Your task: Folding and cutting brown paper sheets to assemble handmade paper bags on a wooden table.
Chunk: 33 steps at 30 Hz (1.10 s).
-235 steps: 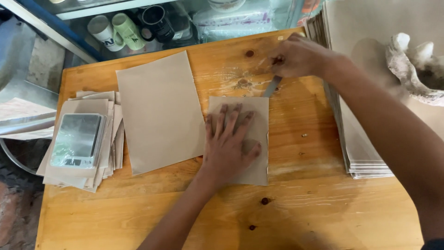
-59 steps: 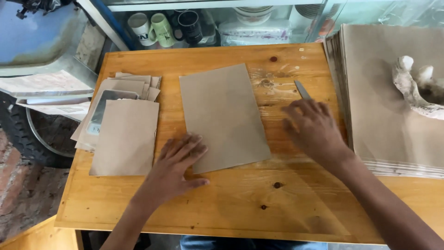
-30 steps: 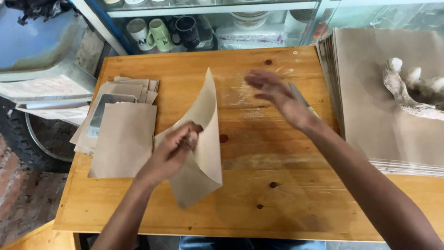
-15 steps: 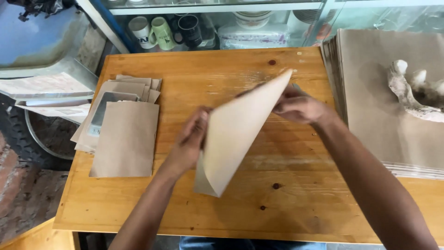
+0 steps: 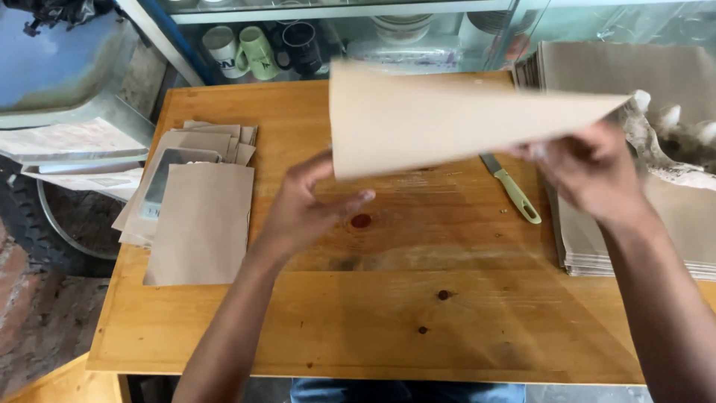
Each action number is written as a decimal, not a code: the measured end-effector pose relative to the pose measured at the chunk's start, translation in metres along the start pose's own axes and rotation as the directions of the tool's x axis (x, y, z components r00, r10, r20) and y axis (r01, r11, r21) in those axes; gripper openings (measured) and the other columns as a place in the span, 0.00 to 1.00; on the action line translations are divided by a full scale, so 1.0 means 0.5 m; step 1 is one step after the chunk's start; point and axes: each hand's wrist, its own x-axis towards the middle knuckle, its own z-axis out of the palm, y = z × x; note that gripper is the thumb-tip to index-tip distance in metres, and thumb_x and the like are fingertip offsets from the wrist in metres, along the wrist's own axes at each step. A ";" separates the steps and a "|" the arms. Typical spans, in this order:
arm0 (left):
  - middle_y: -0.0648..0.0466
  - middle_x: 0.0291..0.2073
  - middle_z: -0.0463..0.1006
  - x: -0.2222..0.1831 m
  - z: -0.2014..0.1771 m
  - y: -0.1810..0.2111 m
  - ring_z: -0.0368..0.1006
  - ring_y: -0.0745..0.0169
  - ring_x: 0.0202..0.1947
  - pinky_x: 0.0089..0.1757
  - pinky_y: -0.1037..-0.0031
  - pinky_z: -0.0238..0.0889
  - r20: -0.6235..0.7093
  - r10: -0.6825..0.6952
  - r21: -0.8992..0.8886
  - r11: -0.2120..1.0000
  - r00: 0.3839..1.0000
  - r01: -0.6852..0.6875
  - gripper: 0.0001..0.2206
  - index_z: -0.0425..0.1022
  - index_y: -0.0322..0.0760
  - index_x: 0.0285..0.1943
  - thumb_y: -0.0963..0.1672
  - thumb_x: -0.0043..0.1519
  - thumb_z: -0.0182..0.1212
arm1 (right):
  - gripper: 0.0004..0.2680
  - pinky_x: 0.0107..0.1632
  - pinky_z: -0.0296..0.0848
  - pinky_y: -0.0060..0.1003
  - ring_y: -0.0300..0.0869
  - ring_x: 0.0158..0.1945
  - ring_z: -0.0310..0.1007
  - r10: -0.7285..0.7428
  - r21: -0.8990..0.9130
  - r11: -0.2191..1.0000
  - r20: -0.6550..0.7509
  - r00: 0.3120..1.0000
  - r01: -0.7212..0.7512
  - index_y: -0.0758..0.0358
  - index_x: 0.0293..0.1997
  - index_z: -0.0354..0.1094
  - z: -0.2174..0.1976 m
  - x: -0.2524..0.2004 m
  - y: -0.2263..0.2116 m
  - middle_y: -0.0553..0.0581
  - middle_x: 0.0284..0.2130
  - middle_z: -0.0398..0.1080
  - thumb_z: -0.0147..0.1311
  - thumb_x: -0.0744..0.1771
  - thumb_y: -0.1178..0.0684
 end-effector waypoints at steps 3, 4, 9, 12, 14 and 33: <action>0.58 0.35 0.83 -0.047 0.002 -0.002 0.79 0.70 0.37 0.42 0.76 0.72 0.177 0.044 -0.065 0.997 0.983 -0.033 0.04 0.80 0.37 0.42 0.40 0.60 0.68 | 0.08 0.39 0.66 0.29 0.34 0.35 0.69 0.206 -0.371 0.898 -0.126 0.970 -0.239 0.64 0.41 0.76 0.011 -0.120 0.012 0.49 0.31 0.74 0.53 0.70 0.51; 0.58 0.35 0.83 -0.072 0.004 -0.018 0.79 0.70 0.37 0.42 0.76 0.72 0.179 0.038 -0.068 0.997 0.983 -0.027 0.04 0.80 0.37 0.42 0.40 0.60 0.68 | 0.08 0.39 0.66 0.29 0.34 0.35 0.69 0.213 -0.369 0.897 -0.126 0.969 -0.245 0.64 0.41 0.76 0.030 -0.178 0.044 0.49 0.31 0.74 0.53 0.70 0.51; 0.60 0.30 0.76 -0.184 0.016 -0.080 0.73 0.65 0.39 0.40 0.78 0.64 0.359 -0.329 0.232 0.938 0.873 0.258 0.10 0.78 0.40 0.35 0.48 0.66 0.61 | 0.10 0.53 0.86 0.52 0.58 0.46 0.88 0.759 0.509 0.583 -0.063 0.649 -0.633 0.83 0.36 0.81 0.225 -0.166 -0.135 0.76 0.40 0.87 0.58 0.64 0.60; 0.58 0.44 0.86 -0.195 0.021 -0.080 0.78 0.71 0.46 0.45 0.79 0.69 0.300 -0.372 0.036 0.925 0.879 0.379 0.10 0.84 0.37 0.48 0.44 0.64 0.61 | 0.07 0.37 0.78 0.48 0.57 0.33 0.80 0.905 0.496 0.418 -0.152 0.398 -0.761 0.84 0.41 0.80 0.225 -0.284 -0.019 0.74 0.34 0.82 0.56 0.67 0.66; 0.62 0.42 0.85 -0.173 0.022 -0.067 0.76 0.75 0.41 0.41 0.81 0.67 0.318 -0.452 0.073 0.888 0.833 0.454 0.11 0.85 0.39 0.48 0.46 0.65 0.59 | 0.08 0.32 0.64 0.41 0.46 0.28 0.65 0.819 0.118 0.561 -0.227 0.527 -0.820 0.72 0.31 0.70 0.191 -0.264 -0.002 0.61 0.26 0.67 0.59 0.67 0.56; 0.55 0.33 0.83 -0.004 0.037 -0.205 0.81 0.47 0.41 0.40 0.59 0.73 -0.202 -0.535 0.616 0.582 0.820 0.532 0.14 0.82 0.51 0.44 0.55 0.60 0.62 | 0.06 0.54 0.73 0.51 0.57 0.51 0.72 0.308 -0.640 0.664 -0.236 0.921 -0.386 0.51 0.43 0.79 0.134 -0.051 0.196 0.57 0.42 0.73 0.64 0.65 0.49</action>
